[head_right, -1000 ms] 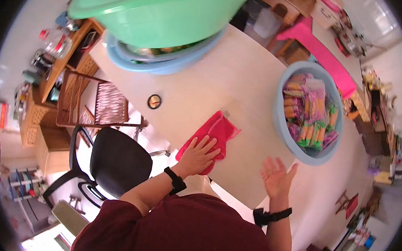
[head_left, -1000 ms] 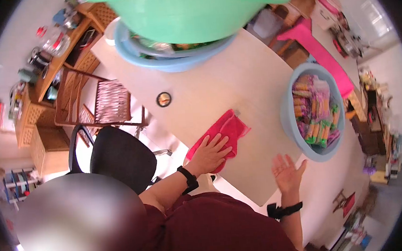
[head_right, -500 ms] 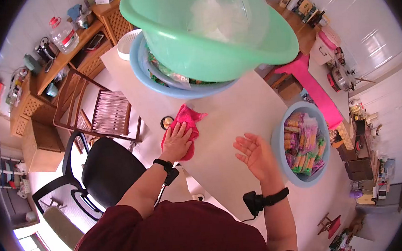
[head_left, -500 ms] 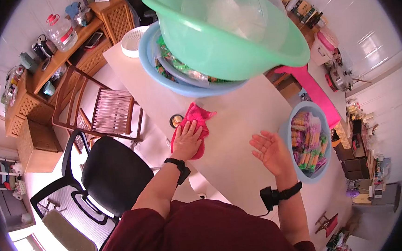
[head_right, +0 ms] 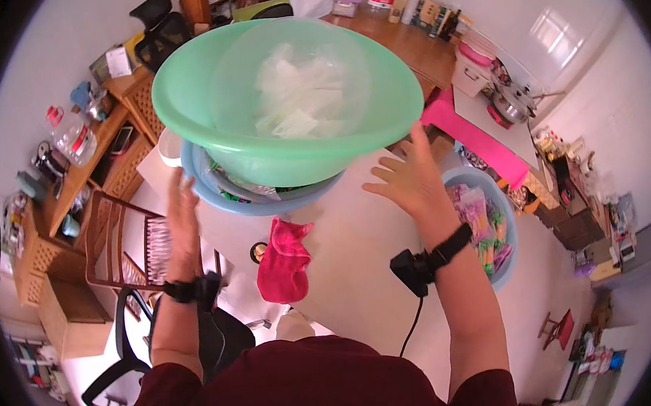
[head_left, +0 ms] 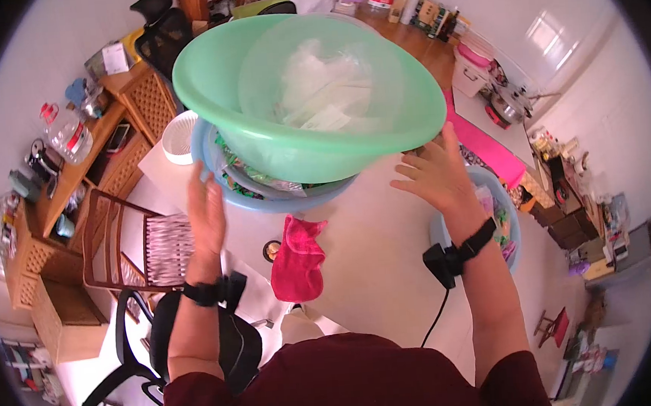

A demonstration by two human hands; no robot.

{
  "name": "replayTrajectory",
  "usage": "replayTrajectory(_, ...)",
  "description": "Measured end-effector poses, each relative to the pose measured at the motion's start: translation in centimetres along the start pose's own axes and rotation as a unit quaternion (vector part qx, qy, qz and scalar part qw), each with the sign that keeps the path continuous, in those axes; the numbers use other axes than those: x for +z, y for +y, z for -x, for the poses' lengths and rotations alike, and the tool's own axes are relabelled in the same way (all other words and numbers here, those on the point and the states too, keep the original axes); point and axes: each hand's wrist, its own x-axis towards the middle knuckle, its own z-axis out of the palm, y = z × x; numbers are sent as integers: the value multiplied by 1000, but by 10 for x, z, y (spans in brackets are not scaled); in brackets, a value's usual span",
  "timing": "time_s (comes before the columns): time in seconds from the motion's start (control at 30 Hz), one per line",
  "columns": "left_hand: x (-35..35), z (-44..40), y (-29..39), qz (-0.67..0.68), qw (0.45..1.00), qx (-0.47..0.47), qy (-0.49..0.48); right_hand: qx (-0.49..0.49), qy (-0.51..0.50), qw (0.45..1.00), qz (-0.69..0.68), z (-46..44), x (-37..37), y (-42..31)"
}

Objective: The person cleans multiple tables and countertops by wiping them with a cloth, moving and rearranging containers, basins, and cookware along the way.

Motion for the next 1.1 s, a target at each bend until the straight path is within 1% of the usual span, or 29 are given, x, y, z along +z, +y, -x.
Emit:
replayTrajectory(0.07, 4, -33, 46, 176, 981, -64, 42, 20, -5, 999, 51, 1, 12, 3)
replayTrajectory(0.1, 5, -46, 64, 184, 979, -46, 67, 15, -2, 999, 44, 0, 15, 4)
replayTrajectory(0.13, 8, -59, 74, 193, 977, -29, 92, 21, -25, 999, 12, 1, 16, 5)
replayTrajectory(0.17, 6, -76, 73, 32, 988, 101, 115, 26, -48, 998, -19, 0, 18, 5)
replayTrajectory(0.2, 4, -93, 73, -129, 956, 229, 134, 22, -46, 998, -28, -2, 20, 5)
replayTrajectory(0.23, 10, -101, 94, -129, 956, 233, 125, 40, -65, 996, -35, -5, 22, 5)
replayTrajectory(0.27, 12, -108, 120, -260, 909, 317, 75, 59, -85, 994, -41, -8, 24, 5)
replayTrajectory(0.3, 16, -117, 141, -382, 836, 393, 25, 56, -82, 994, -48, -7, 27, 5)
replayTrajectory(0.33, 23, -131, 148, -381, 835, 397, 19, 51, -115, 991, -47, -6, 31, 6)
replayTrajectory(0.37, 32, -148, 155, -404, 830, 380, -60, 47, -148, 987, -45, -6, 32, 6)
replayTrajectory(0.4, 41, -164, 159, -426, 819, 360, -138, 45, -146, 987, -51, -7, 31, 4)
replayTrajectory(0.43, 50, -178, 163, -426, 817, 362, -142, 81, -148, 983, -70, -9, 29, 3)
replayTrajectory(0.47, 58, -189, 166, -437, 824, 285, -221, 117, -150, 978, -88, -10, 27, 4)
replayTrajectory(0.5, 65, -196, 169, -443, 821, 204, -296, 116, -148, 978, -91, -9, 25, 7)
replayTrajectory(0.53, 69, -200, 170, -443, 820, 206, -298, 91, -178, 972, -124, -8, 24, 10)
replayTrajectory(0.57, 73, -204, 171, -488, 786, 197, -325, 66, -208, 964, -155, -7, 24, 14)
replayTrajectory(0.6, 76, -204, 173, -532, 748, 188, -350, 65, -207, 963, -158, -2, 25, 17)
replayTrajectory(0.63, 79, -203, 175, -533, 746, 188, -352, 44, -205, 966, -154, 5, 26, 19)
replayTrajectory(0.67, 81, -203, 177, -523, 754, 146, -370, 24, -202, 967, -150, 9, 26, 22)
replayTrajectory(0.73, 85, -201, 182, -501, 763, 62, -404, 22, -195, 969, -148, 12, 20, 27)
replayTrajectory(0.77, 87, -202, 182, -502, 761, 62, -407, 18, -188, 972, -143, 14, 18, 29)
replayTrajectory(0.83, 90, -203, 182, -470, 785, 37, -401, 12, -186, 973, -137, 22, 16, 32)
replayTrajectory(0.87, 90, -205, 184, -469, 784, 39, -403, 6, -186, 974, -128, 28, 15, 32)
replayTrajectory(0.93, 85, -207, 201, -383, 851, 20, -359, 1, -174, 976, -135, 39, 13, 32)
replayTrajectory(0.97, 81, -210, 208, -336, 877, 29, -343, -1, -162, 977, -140, 44, 11, 32)
replayTrajectory(1.0, 76, -221, 207, -336, 876, 30, -344, -2, -162, 977, -141, 49, 8, 32)
replayTrajectory(1.07, 69, -242, 205, -185, 931, 86, -304, -3, -156, 976, -154, 59, 0, 32)
replayTrajectory(1.1, 73, -220, 229, -191, 938, 44, -285, -5, -156, 975, -155, 64, -4, 33)
